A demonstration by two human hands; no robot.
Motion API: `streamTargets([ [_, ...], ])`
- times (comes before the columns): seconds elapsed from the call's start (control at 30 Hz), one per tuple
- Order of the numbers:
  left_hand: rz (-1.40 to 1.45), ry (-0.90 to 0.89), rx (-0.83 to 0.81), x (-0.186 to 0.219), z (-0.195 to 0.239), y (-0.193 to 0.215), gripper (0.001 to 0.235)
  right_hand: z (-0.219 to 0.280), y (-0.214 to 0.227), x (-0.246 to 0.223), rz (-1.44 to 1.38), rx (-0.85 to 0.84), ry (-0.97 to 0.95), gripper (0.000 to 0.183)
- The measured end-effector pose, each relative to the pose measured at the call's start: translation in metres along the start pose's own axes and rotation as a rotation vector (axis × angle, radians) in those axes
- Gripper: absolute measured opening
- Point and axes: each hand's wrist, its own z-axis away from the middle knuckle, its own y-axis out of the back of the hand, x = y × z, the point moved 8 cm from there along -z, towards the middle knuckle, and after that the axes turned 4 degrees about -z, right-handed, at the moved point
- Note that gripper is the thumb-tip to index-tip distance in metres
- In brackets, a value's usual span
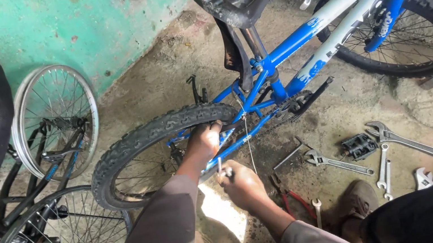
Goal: The person uses a wrench to tighten a bolt on the rear wheel axle of a blue and white bicycle. After securing the wheel, the person lifts the bicycle upright and continues to adjust the rear wheel area with their hands.
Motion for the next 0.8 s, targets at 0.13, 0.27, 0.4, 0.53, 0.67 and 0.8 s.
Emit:
streamTargets([
  [0.13,0.118,-0.048,-0.011,-0.005,-0.007,-0.006,0.058,0.006,-0.012,-0.006,-1.285,-0.034,-0.097,0.012],
  [0.27,0.202,-0.018,-0.035,-0.016,-0.017,-0.013,0.055,0.006,-0.005,-0.029,-1.814,0.005,-0.086,0.017],
  [0.4,0.113,0.083,-0.103,-0.001,0.006,-0.003,0.066,-0.004,-0.003,-0.027,-1.888,0.098,-0.285,0.039],
  [0.53,0.354,0.09,-0.096,-0.021,-0.021,-0.016,0.053,-0.02,-0.021,-0.017,-1.996,0.138,-0.252,0.04],
  [0.67,0.418,0.141,-0.091,-0.013,-0.012,-0.011,0.051,-0.027,-0.025,-0.012,-2.062,0.219,-0.233,0.035],
  [0.8,0.211,0.089,-0.105,-0.023,-0.038,-0.016,0.057,-0.028,-0.027,-0.013,-2.106,0.241,-0.231,0.034],
])
